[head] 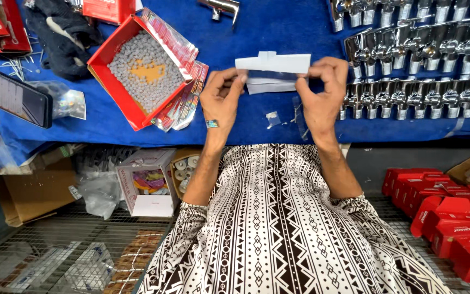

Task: The person assembles faucets by fitting various small metal and plastic components onto the chrome bodies, applying small pieces of tape or plastic film, and handling several units one at a time on a blue workbench.

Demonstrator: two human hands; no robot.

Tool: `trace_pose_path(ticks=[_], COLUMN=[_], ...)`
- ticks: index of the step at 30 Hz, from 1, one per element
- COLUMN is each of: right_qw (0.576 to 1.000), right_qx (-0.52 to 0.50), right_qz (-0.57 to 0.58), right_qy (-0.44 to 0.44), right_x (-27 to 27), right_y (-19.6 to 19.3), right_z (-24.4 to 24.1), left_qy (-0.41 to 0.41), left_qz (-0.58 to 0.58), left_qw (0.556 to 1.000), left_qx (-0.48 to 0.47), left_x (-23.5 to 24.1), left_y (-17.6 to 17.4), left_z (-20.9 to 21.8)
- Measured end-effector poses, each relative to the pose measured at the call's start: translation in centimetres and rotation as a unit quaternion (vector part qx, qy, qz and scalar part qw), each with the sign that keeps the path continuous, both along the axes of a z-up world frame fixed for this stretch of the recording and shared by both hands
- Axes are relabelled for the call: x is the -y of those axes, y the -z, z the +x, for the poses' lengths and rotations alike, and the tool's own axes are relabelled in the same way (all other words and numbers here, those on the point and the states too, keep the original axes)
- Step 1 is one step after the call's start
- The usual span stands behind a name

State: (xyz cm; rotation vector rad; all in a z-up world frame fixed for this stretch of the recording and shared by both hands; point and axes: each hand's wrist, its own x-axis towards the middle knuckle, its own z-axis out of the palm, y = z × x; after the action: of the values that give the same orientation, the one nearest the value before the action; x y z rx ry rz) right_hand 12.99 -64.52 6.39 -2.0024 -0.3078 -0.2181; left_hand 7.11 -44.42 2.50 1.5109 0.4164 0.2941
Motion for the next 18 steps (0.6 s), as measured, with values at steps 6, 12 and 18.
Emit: trace_pose_path(ticks=[6, 12, 18], right_qw=[0.997, 0.943, 0.925], right_qx=[-0.063, -0.226, -0.250], right_qz=[0.037, 0.244, 0.283], right_qy=[0.012, -0.018, -0.035], right_x=[1.0, 1.8, 1.6], right_y=[-0.7, 0.8, 0.1], right_z=[-0.3, 0.5, 0.6], left_qy=[0.022, 0.097, 0.134], left_qz=[-0.089, -0.139, -0.101], left_qw=[0.996, 0.985, 0.981], left_qx=[0.012, 0.042, 0.095], left_x=[-0.2, -0.3, -0.9], left_y=[-1.2, -2.1, -3.4], left_z=[0.1, -0.1, 0.1])
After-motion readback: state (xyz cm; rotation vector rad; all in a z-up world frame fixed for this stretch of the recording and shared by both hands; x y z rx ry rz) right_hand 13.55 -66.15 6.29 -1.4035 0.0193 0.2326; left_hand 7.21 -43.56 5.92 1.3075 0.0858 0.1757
